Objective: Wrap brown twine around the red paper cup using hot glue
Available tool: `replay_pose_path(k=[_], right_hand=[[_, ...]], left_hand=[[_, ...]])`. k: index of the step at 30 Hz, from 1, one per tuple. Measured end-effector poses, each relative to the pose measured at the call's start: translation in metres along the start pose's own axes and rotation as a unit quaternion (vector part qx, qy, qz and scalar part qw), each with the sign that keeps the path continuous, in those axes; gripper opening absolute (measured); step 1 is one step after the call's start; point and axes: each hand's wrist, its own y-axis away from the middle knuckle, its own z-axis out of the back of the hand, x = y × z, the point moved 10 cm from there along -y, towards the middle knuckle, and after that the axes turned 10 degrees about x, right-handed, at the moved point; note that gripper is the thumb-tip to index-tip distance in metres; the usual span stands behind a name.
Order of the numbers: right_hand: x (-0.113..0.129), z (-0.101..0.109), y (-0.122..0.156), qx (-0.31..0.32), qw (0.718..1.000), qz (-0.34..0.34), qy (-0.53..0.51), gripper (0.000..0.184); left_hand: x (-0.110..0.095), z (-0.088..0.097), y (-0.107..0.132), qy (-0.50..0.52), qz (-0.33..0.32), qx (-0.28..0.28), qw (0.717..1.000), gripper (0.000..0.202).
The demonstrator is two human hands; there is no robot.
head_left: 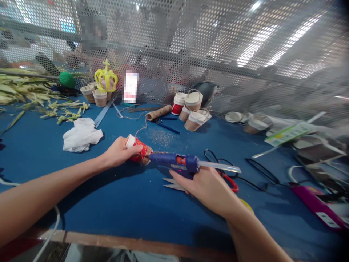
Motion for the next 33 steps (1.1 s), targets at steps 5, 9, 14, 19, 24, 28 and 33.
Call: replay_pose_path(k=[5,9,14,19,24,28,33], right_hand=[[0.0,-0.004,0.001,0.011,1.0,-0.004,0.018,0.022],[-0.007,-0.003,0.001,0.005,1.0,-0.014,0.015,0.031],[-0.009,0.001,-0.002,-0.004,1.0,-0.026,-0.009,0.036],[-0.012,0.003,-0.005,-0.005,0.998,-0.035,-0.052,0.035],[-0.017,0.001,-0.009,-0.003,0.995,-0.058,-0.086,0.034],[-0.022,-0.002,-0.014,0.013,0.991,-0.075,-0.109,0.033],[-0.037,-0.002,-0.021,0.011,0.977,-0.074,-0.198,0.033]], left_hand=[[0.0,-0.001,0.001,-0.003,0.011,0.0,1.0,0.032],[-0.002,0.002,-0.001,-0.02,-0.01,-0.011,1.0,0.028],[-0.002,0.008,0.001,-0.09,-0.011,-0.038,0.995,0.029],[-0.002,0.01,0.002,-0.129,0.0,-0.053,0.99,0.033],[-0.003,0.009,0.003,-0.158,-0.006,-0.052,0.986,0.032],[-0.005,0.008,0.004,-0.173,-0.016,-0.045,0.984,0.032],[-0.012,0.002,0.008,-0.209,-0.039,-0.034,0.977,0.032]])
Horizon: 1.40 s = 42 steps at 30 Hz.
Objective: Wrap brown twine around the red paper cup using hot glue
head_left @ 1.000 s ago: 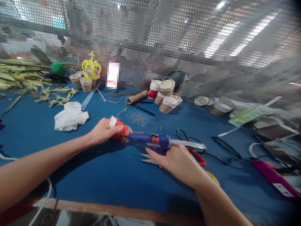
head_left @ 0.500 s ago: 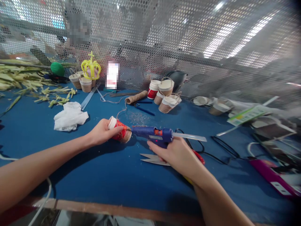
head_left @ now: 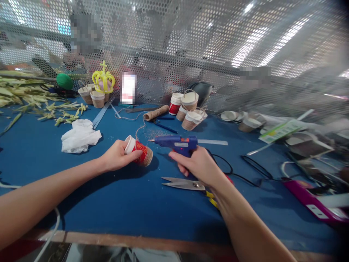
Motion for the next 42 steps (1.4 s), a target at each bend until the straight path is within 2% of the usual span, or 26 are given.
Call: replay_pose_path(k=[2,4,7,9,13,18,21,25,27,29,31,33,35,37,40,42], right_hand=[[-0.005,0.01,-0.004,-0.035,0.996,0.015,-0.078,0.022],[-0.014,0.021,-0.007,-0.078,0.987,0.015,-0.138,0.022],[-0.023,0.029,-0.015,-0.095,0.983,-0.003,-0.16,0.022],[-0.027,0.028,-0.022,-0.078,0.987,-0.026,-0.137,0.016],[-0.04,0.028,-0.036,-0.067,0.992,-0.07,-0.075,0.024],[-0.057,0.033,-0.048,-0.085,0.99,-0.105,0.026,0.029],[-0.051,0.042,-0.047,-0.122,0.982,-0.101,0.107,0.032],[-0.022,0.041,-0.037,-0.146,0.973,-0.067,0.166,0.031],[-0.001,0.024,-0.035,-0.103,0.982,-0.02,0.158,0.036],[0.028,-0.01,-0.035,0.009,0.993,0.084,0.077,0.039],[0.046,-0.043,-0.033,0.125,0.984,0.128,-0.016,0.041],[0.059,-0.055,-0.031,0.149,0.973,0.154,-0.088,0.033],[0.066,-0.051,-0.031,0.112,0.97,0.166,-0.139,0.025],[0.068,-0.037,-0.026,0.05,0.971,0.175,-0.155,0.019],[0.068,-0.012,-0.013,-0.035,0.97,0.193,-0.142,0.016],[0.068,0.002,-0.004,-0.08,0.965,0.206,-0.139,0.016]], left_hand=[[-0.005,0.0,0.002,-0.015,-0.01,-0.004,1.0,0.031],[-0.013,0.002,0.004,-0.029,-0.034,-0.014,0.999,0.03],[-0.028,0.004,0.009,-0.069,-0.095,-0.027,0.993,0.03],[-0.039,0.004,0.013,-0.105,-0.147,-0.033,0.983,0.028],[-0.057,0.004,0.024,-0.167,-0.231,-0.056,0.957,0.024],[-0.067,0.0,0.028,-0.205,-0.262,-0.056,0.941,0.023],[-0.07,-0.002,0.029,-0.218,-0.277,-0.058,0.934,0.027],[-0.071,-0.009,0.031,-0.232,-0.293,-0.041,0.927,0.025],[-0.07,-0.013,0.031,-0.238,-0.298,-0.027,0.924,0.022],[-0.071,-0.017,0.032,-0.242,-0.306,-0.017,0.921,0.021],[-0.073,-0.02,0.033,-0.242,-0.314,-0.009,0.918,0.021],[-0.075,-0.023,0.033,-0.241,-0.316,0.003,0.918,0.02],[-0.073,-0.024,0.032,-0.229,-0.302,0.018,0.925,0.021],[-0.064,-0.023,0.025,-0.191,-0.25,0.032,0.949,0.023],[-0.036,-0.018,0.013,-0.05,-0.106,0.048,0.992,0.027],[-0.017,-0.018,0.009,0.076,-0.02,0.044,0.996,0.029]])
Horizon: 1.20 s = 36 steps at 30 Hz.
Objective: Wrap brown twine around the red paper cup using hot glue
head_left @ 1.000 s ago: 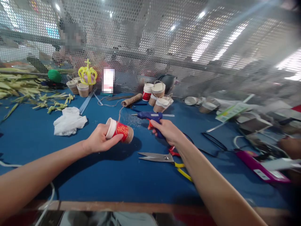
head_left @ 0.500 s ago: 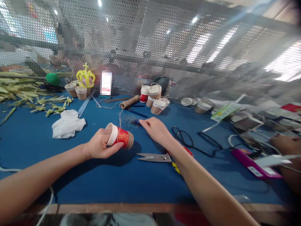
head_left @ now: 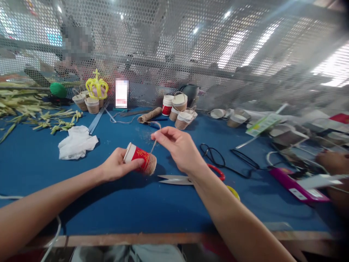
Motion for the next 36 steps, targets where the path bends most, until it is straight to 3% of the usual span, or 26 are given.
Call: replay_pose_path(k=[4,8,16,24,36], right_hand=[[0.004,0.016,0.007,-0.048,0.998,0.016,0.027,0.018],[0.006,0.021,0.01,-0.064,0.996,0.024,0.057,0.02],[0.016,0.019,0.012,-0.054,0.994,0.03,0.087,0.016],[-0.003,0.019,0.004,-0.054,0.995,0.022,0.083,0.019],[-0.011,0.012,0.0,-0.024,0.994,0.007,0.108,0.017]], left_hand=[[0.017,-0.001,-0.002,0.184,0.06,-0.027,0.981,0.029],[0.025,-0.003,-0.002,0.264,0.089,-0.033,0.96,0.025],[0.029,-0.003,0.001,0.223,0.136,-0.028,0.965,0.026],[0.018,-0.009,0.003,0.172,0.108,-0.004,0.979,0.028],[0.008,-0.012,0.006,0.234,0.078,-0.005,0.969,0.018]])
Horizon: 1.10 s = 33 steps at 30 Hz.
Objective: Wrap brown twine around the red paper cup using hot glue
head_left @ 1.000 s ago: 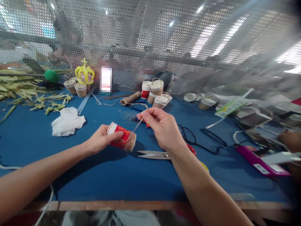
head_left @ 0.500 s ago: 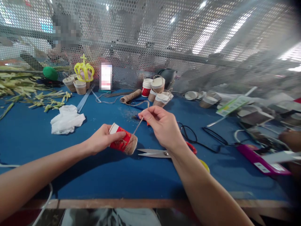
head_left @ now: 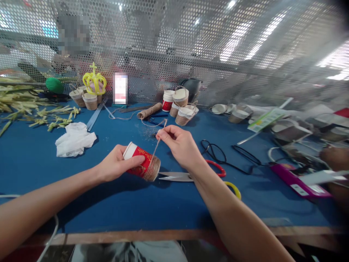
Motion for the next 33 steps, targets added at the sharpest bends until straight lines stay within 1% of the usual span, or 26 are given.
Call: replay_pose_path(k=[4,9,12,18,23,29,33], right_hand=[[0.001,-0.001,0.0,0.004,1.0,0.002,0.005,0.018],[0.005,0.004,0.004,-0.023,0.999,0.014,-0.018,0.018],[0.005,0.005,0.004,-0.027,0.999,0.015,-0.019,0.018],[0.004,-0.002,0.0,-0.003,1.0,0.007,0.0,0.017],[0.003,-0.006,0.0,0.014,1.0,-0.006,0.021,0.018],[0.0,-0.009,0.001,0.033,0.998,-0.022,0.04,0.019],[-0.001,-0.011,0.001,0.042,0.997,-0.035,0.054,0.021]], left_hand=[[-0.001,-0.002,-0.001,0.004,-0.005,0.005,1.0,0.017],[0.001,0.0,-0.002,-0.006,0.012,-0.004,1.0,0.02],[0.003,0.001,-0.002,-0.002,0.014,-0.007,1.0,0.021],[0.001,-0.002,0.0,-0.002,0.005,0.003,1.0,0.02],[-0.002,-0.003,0.002,-0.03,-0.012,0.007,0.999,0.02],[-0.011,-0.005,0.005,-0.046,-0.047,0.009,0.998,0.017],[-0.016,-0.007,0.007,-0.075,-0.066,0.012,0.995,0.019]])
